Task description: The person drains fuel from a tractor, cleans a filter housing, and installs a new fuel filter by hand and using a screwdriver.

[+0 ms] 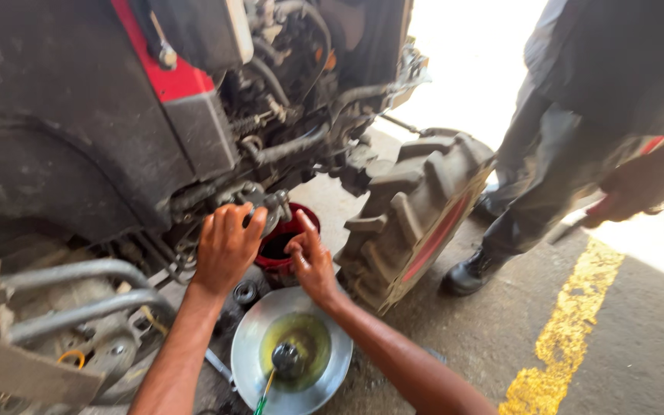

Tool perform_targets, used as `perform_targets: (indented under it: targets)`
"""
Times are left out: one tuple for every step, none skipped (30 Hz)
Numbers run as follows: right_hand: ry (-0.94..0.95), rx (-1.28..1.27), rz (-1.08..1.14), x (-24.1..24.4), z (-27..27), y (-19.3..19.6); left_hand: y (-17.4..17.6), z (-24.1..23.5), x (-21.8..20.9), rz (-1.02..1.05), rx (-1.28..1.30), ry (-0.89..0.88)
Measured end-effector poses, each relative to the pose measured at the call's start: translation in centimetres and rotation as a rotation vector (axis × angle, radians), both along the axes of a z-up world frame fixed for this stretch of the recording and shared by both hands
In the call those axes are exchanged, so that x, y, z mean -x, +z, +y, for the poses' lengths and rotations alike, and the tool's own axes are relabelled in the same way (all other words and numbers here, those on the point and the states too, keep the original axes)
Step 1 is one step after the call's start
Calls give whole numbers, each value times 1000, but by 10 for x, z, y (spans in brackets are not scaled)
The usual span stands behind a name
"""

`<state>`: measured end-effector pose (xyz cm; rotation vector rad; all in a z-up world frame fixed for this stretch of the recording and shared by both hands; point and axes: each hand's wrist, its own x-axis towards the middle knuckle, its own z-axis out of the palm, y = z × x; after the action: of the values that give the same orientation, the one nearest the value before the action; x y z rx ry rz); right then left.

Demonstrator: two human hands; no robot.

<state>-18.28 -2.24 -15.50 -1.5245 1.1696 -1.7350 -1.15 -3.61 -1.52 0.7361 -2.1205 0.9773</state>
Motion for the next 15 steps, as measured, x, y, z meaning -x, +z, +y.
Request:
perform_targets:
  targets:
    - [-3, -60, -14, -1, -3, -3, -1, 1, -1, 3, 4, -5]
    - [-96, 147, 102, -1, -8, -3, 0, 0, 0, 9, 19, -21]
    - [-188, 352, 222, -4, -8, -4, 0, 3, 0, 15, 28, -17]
    - [-139, 366, 173, -6, -8, -3, 2, 3, 1, 23, 50, -21]
    - [-88, 381, 125, -4, -8, 1, 2, 4, 1, 31, 30, -19]
    - [-55, 292, 35, -5, -5, 4, 3, 4, 2, 36, 8, -10]
    - [-19, 204, -55, -5, -3, 8, 5, 0, 4, 37, -3, -13]
    - [-31, 159, -40, -6, 1, 10, 1, 1, 2, 34, -31, 1]
    - [-43, 114, -26, -5, 2, 13, 1, -5, 4, 32, -35, -7]
    - [-43, 54, -15, -8, 7, 13, -3, -5, 2, 28, -55, -3]
    - [-5, 44, -28, -8, 8, 15, -5, -7, 0, 23, -75, 1]
    - [36, 28, -40, -8, 10, 17, -7, -6, -1, 20, -64, 4]
    - [77, 11, -52, -7, 11, 19, -6, -7, -1, 16, -54, 7]
    - [71, 31, -47, -6, 12, 20, -5, -7, 0, 13, -44, 10]
    - [65, 52, -42, -4, 10, 22, -2, -8, 2, 11, -16, 10]
